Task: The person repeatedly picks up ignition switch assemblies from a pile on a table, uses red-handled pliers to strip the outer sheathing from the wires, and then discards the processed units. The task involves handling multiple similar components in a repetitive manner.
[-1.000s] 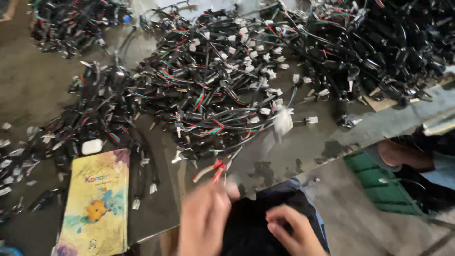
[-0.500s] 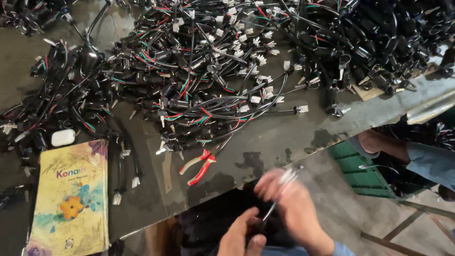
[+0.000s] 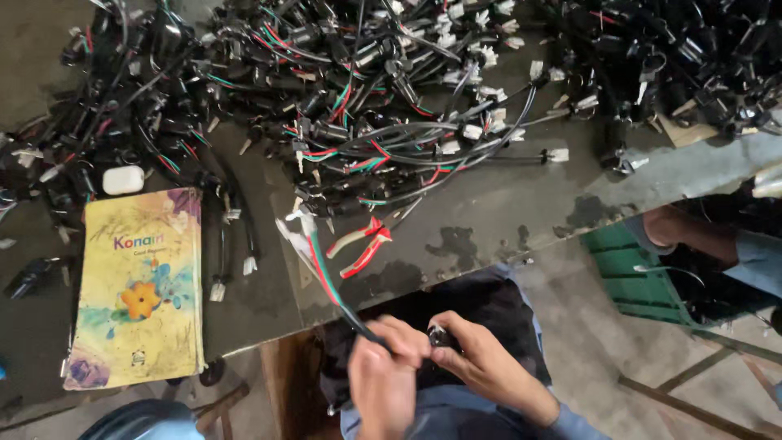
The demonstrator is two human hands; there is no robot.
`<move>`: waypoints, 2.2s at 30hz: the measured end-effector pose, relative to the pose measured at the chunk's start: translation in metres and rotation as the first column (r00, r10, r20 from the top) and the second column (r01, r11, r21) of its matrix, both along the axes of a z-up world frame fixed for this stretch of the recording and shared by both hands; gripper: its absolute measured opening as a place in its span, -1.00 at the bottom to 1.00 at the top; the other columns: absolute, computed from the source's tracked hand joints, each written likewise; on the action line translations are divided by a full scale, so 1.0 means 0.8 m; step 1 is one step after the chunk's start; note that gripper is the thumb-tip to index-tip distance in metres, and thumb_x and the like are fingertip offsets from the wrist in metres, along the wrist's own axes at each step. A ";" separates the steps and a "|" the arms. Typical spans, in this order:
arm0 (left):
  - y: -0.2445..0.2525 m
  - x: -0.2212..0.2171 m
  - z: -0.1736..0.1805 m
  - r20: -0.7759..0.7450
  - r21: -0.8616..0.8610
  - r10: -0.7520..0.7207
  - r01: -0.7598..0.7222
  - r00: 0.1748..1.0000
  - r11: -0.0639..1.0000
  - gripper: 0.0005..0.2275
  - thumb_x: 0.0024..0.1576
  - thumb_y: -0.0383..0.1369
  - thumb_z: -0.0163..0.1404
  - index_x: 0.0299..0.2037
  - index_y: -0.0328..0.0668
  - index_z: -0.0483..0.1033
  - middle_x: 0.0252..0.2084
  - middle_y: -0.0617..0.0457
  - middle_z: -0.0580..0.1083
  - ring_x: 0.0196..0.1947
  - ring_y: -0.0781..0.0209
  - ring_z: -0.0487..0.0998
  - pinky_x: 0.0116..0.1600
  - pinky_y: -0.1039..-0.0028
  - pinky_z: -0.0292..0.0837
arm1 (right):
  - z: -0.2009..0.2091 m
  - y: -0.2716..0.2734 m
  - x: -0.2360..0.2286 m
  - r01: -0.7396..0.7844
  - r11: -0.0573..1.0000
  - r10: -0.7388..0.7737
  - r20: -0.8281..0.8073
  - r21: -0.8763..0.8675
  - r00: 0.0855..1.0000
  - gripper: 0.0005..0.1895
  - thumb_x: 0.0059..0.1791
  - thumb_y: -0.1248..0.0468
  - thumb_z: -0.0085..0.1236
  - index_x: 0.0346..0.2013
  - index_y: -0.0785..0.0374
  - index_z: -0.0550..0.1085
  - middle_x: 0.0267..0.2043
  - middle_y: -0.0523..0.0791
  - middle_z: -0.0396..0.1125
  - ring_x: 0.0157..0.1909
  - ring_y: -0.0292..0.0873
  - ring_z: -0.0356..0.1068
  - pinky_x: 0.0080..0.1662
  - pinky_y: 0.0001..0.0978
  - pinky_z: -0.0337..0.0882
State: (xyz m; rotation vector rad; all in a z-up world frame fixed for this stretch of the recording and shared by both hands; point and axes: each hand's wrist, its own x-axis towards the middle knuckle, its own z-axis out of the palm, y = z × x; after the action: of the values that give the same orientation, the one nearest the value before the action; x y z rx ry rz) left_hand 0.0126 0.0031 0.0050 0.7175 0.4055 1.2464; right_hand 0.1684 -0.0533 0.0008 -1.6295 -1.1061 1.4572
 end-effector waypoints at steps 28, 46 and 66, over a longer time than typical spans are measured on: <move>-0.001 -0.007 0.048 -0.776 0.474 0.370 0.086 0.512 0.876 -0.78 0.09 -0.51 0.26 -0.08 -0.32 0.57 -0.12 -0.03 0.64 -0.12 0.19 0.70 0.01 0.51 0.59 | -0.009 -0.008 0.006 -0.037 0.884 -0.066 0.202 0.465 0.977 -0.60 -0.01 0.17 0.23 0.06 0.28 0.42 -0.17 -0.05 0.36 -0.20 -0.08 0.39 -0.15 -0.30 0.41; 0.028 -0.035 0.070 -0.849 0.124 -0.030 0.255 0.527 0.959 -0.59 0.02 -0.45 0.28 0.08 -0.37 0.54 -0.32 0.03 0.65 -0.29 0.22 0.71 -0.01 0.47 0.56 | 0.003 -0.034 0.012 -0.055 0.994 0.058 -0.035 0.092 0.998 -0.55 0.03 0.23 0.14 0.19 0.35 0.39 0.03 0.04 0.44 0.06 -0.04 0.41 0.08 -0.26 0.40; 0.024 -0.021 0.015 -0.827 0.066 -0.183 0.415 0.532 0.907 -0.86 0.13 -0.50 0.18 -0.13 -0.21 0.63 -0.28 0.02 0.42 -0.31 0.24 0.47 -0.22 0.48 0.38 | 0.004 0.001 -0.007 -0.099 0.912 -0.065 0.379 0.398 0.923 -0.73 -0.11 0.20 0.12 -0.24 0.34 0.40 -0.32 0.06 0.32 -0.28 0.17 0.38 -0.25 -0.12 0.37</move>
State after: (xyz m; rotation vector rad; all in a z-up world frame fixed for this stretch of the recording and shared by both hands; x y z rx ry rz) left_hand -0.0040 0.0224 0.0167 1.5358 0.8367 0.5553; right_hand 0.1625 -0.0526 0.0042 -1.6290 -1.5312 0.8410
